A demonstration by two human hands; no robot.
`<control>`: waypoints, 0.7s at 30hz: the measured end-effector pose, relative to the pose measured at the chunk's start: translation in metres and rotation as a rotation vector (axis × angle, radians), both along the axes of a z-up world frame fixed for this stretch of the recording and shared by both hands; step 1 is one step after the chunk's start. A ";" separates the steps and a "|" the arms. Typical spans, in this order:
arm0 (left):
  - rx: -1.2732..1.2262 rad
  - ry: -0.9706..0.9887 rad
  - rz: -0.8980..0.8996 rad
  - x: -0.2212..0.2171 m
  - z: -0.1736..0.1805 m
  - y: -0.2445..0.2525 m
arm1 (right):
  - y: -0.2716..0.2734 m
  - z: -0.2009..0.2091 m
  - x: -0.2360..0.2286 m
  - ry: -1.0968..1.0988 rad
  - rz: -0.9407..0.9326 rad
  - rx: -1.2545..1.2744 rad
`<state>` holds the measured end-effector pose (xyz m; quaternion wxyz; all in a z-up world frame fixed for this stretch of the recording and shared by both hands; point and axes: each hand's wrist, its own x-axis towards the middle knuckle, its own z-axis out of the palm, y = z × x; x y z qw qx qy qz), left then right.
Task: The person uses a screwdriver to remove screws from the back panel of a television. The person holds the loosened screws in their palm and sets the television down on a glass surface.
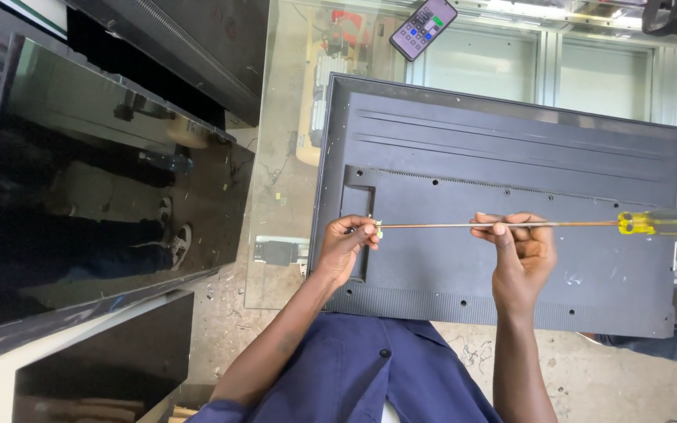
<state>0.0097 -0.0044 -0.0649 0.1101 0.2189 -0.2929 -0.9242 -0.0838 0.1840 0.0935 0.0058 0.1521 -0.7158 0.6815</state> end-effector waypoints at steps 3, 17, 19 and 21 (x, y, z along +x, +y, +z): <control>0.059 0.019 0.037 -0.002 -0.002 -0.001 | -0.007 -0.008 -0.008 0.004 0.037 -0.009; -0.736 -0.076 -0.157 0.016 -0.063 -0.006 | -0.089 -0.018 -0.057 0.359 0.257 0.297; -0.772 -0.049 -0.166 0.015 -0.065 -0.005 | -0.097 -0.025 -0.064 0.382 0.287 0.325; -0.845 -0.039 -0.173 0.015 -0.064 -0.005 | -0.103 -0.030 -0.068 0.394 0.294 0.401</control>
